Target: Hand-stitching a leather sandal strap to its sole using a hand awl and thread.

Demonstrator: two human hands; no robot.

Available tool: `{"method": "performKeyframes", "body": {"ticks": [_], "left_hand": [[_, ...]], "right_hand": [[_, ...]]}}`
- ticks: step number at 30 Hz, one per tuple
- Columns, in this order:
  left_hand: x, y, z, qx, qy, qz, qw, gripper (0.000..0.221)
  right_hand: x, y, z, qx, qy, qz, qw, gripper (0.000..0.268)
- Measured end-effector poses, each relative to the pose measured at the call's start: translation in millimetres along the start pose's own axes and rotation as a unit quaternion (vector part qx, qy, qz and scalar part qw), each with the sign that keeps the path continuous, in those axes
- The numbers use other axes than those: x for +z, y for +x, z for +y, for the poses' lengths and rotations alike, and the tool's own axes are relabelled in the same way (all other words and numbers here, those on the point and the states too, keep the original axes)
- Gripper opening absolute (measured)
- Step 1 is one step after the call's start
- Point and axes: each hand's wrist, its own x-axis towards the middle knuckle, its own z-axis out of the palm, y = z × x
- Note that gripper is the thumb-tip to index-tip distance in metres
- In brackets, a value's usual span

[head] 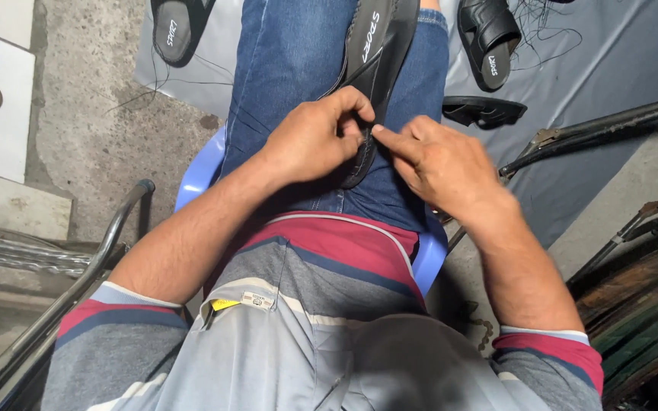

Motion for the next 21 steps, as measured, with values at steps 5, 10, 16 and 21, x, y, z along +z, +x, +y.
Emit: {"method": "performKeyframes", "body": {"ticks": [5,10,16,21], "left_hand": [[-5.3,-5.6,-0.8,-0.035,-0.122,0.001,0.992,0.009],[-8.2,-26.2,-13.0,0.040,0.053,0.081,0.994,0.012],[0.9,-41.8,-23.0,0.121,0.182,0.139,0.966,0.017],[1.6,-43.3,-21.1,0.111,0.316,0.113,0.935,0.023]], "right_hand": [[-36.1,-8.5,18.0,0.062,-0.078,-0.124,0.987,0.041],[-6.6,5.0,15.4,0.118,0.153,-0.044,0.980,0.042],[40.6,4.5,22.3,0.215,0.349,0.033,0.912,0.008],[37.4,12.6,14.8,0.074,0.450,0.092,0.885,0.008]]}}
